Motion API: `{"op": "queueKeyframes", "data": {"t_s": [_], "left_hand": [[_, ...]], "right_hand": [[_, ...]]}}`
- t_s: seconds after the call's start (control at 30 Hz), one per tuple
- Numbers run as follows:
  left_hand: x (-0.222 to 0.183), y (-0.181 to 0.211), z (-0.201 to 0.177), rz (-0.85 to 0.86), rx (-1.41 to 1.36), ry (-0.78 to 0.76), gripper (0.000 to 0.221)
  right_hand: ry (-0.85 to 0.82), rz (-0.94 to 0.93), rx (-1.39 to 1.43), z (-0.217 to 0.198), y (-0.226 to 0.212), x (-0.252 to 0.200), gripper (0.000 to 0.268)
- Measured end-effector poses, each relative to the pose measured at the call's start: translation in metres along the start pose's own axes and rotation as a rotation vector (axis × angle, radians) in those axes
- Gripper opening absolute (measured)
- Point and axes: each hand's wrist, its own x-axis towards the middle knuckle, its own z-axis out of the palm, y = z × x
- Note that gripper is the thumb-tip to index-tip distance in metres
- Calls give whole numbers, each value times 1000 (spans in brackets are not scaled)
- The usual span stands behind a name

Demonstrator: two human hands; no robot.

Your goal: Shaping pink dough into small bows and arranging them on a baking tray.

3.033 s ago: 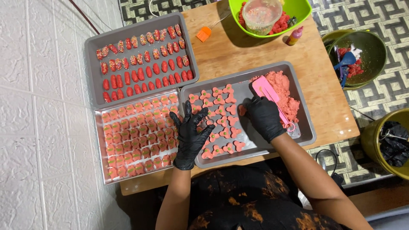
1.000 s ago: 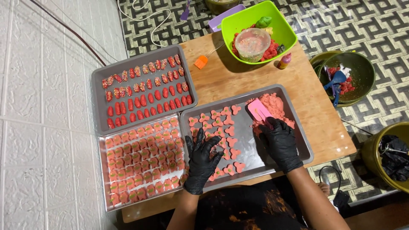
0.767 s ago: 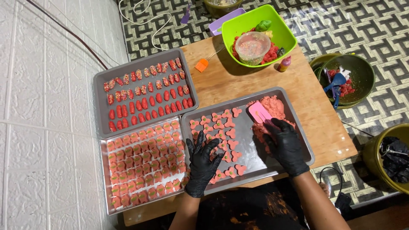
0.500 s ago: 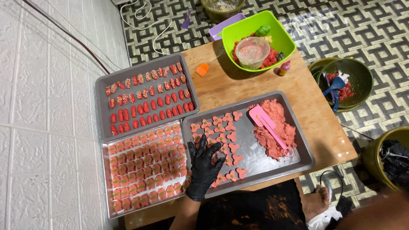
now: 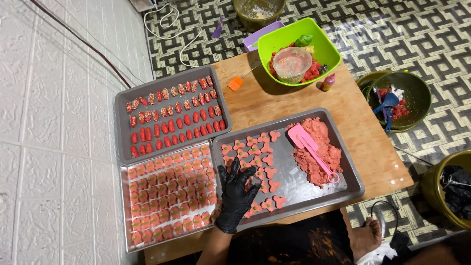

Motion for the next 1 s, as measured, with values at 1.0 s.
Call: {"op": "queueKeyframes", "data": {"t_s": [1.0], "left_hand": [[18,19,-18,-34,-95,89,50]], "right_hand": [[-640,-479,-192,45,-359,38,42]]}}
